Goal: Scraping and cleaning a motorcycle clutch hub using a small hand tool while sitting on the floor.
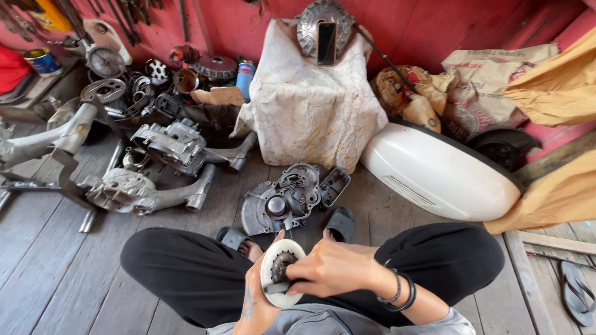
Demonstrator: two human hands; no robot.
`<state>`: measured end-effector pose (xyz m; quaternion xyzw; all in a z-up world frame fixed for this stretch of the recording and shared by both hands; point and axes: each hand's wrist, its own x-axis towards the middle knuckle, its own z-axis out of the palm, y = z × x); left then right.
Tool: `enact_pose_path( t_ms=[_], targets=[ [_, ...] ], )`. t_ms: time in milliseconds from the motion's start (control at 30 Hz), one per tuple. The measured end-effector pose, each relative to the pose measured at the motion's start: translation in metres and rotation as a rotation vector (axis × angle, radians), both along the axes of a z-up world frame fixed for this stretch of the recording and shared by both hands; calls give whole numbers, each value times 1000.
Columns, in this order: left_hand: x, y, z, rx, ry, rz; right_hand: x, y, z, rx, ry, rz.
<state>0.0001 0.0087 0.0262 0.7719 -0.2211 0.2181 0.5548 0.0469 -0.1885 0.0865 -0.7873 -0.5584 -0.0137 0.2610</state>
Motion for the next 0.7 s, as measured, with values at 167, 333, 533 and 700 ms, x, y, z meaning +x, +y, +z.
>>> enact_pose_path(
  t_ms=[167, 333, 533, 700],
  targets=[
    [14, 7, 1, -129, 385, -60, 37, -35, 11, -214, 204, -166],
    [59, 9, 1, -355, 606, -178, 76, -63, 15, 36, 92, -494],
    [155, -2, 21, -615, 829, -416, 125, -54, 31, 349, 291, -411],
    [235, -14, 38, -613, 844, -536, 179, -27, 55, 471, 177, -261]
  ],
)
